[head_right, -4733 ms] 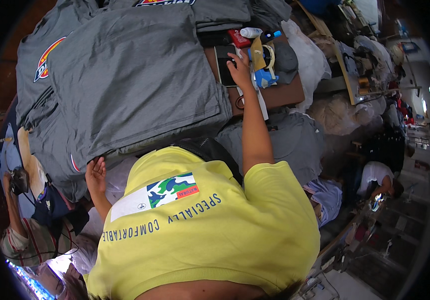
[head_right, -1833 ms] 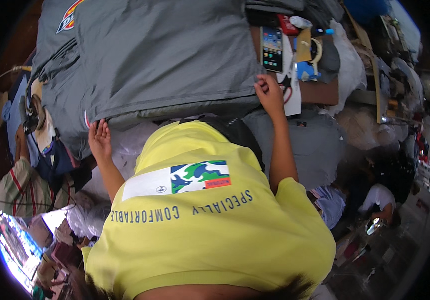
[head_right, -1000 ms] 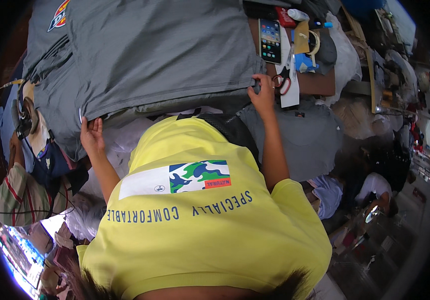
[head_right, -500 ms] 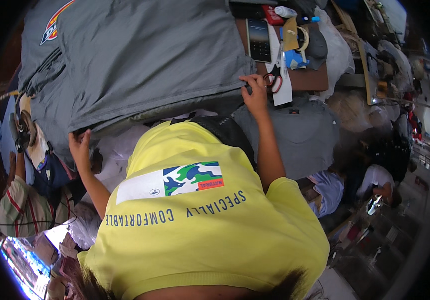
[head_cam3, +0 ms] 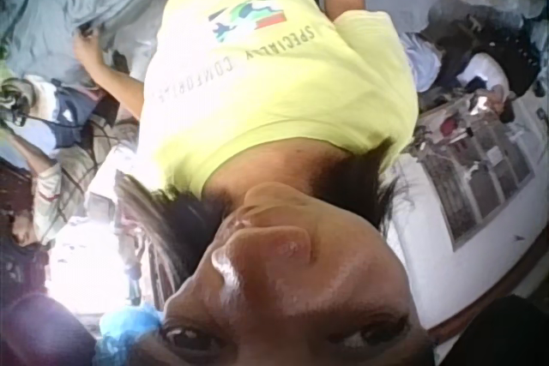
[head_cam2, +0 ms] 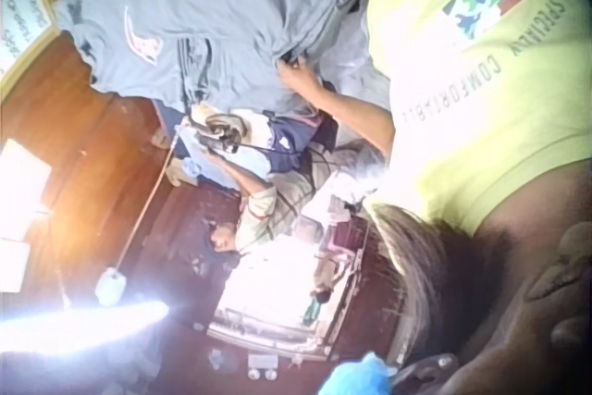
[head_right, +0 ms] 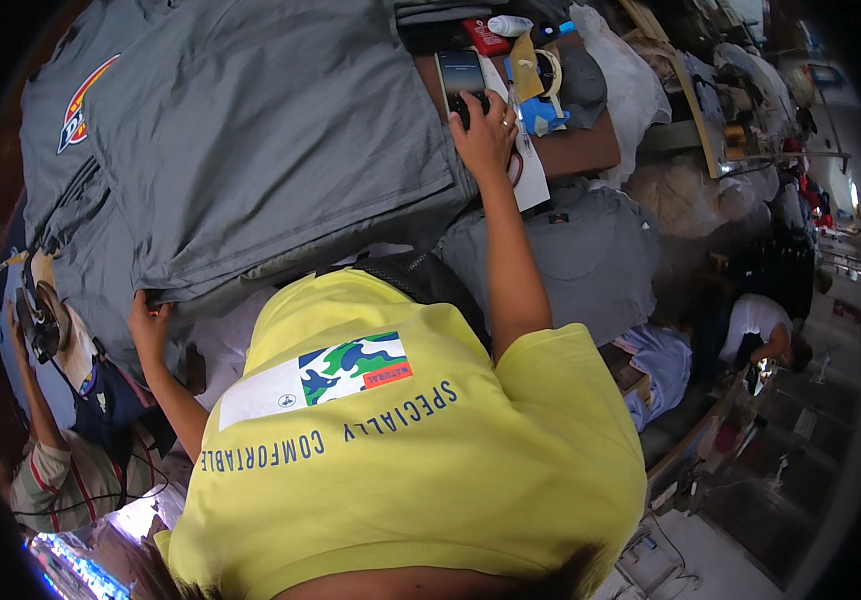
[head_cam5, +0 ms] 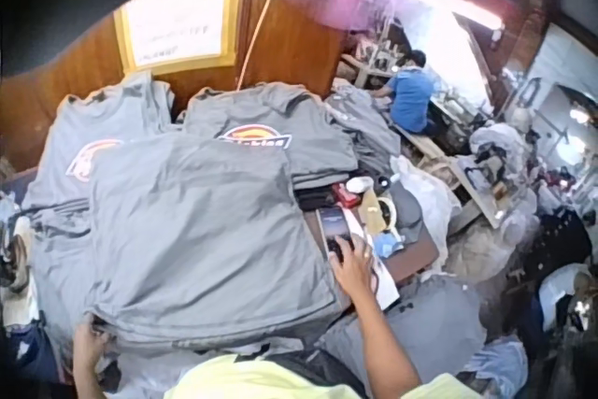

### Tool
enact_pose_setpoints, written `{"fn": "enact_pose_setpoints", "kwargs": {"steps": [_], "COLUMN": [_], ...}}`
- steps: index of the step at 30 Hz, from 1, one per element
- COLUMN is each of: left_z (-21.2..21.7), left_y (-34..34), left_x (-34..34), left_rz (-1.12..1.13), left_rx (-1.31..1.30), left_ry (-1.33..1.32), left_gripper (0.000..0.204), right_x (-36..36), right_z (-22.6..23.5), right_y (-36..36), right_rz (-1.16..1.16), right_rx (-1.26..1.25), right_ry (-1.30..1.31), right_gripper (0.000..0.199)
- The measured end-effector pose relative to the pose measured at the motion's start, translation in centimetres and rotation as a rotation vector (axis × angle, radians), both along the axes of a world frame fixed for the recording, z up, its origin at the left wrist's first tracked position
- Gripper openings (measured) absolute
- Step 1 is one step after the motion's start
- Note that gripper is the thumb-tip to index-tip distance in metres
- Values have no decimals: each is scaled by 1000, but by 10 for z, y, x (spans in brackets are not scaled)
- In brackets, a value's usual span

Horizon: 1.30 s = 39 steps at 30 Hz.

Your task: The person folds shirts by hand, aligning the sleeves and bodies of multiple grey shirts, and occasionally uses shears to trim thread ends.

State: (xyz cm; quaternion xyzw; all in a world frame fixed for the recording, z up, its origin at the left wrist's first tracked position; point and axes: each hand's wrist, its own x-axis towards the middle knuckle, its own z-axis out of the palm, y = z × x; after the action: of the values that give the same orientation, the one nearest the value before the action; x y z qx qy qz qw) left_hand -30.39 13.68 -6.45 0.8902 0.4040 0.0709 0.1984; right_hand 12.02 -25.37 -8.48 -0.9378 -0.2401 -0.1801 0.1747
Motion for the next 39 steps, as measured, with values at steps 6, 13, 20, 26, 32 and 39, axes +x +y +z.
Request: {"fn": "enact_pose_setpoints", "kwargs": {"steps": [6,13,20,26,32,39], "left_z": [-4,-4,-13,-3,-4,-12], "left_y": [3,-3,0,-4,-4,3], "left_x": [-2,1,-3,7,6,-2], "left_rz": [7,81,130,84,97,71], "left_rx": [8,-47,-95,-95,-117,-73], "left_ry": [-3,-46,-110,-109,-115,-80], "left_gripper": [45,51,50,40,40,39], "right_x": [20,29,23,15,17,7], "right_z": [-12,-21,-16,-18,-23,-2], "right_y": [-1,-11,-8,-6,-10,-13], "right_rz": [-33,-90,-27,12,-55,116], "right_rx": [-66,21,-21,48,99,109], "right_ry": [43,67,80,66,51,146], "right_gripper": [39,40,41,38,41,38]}}
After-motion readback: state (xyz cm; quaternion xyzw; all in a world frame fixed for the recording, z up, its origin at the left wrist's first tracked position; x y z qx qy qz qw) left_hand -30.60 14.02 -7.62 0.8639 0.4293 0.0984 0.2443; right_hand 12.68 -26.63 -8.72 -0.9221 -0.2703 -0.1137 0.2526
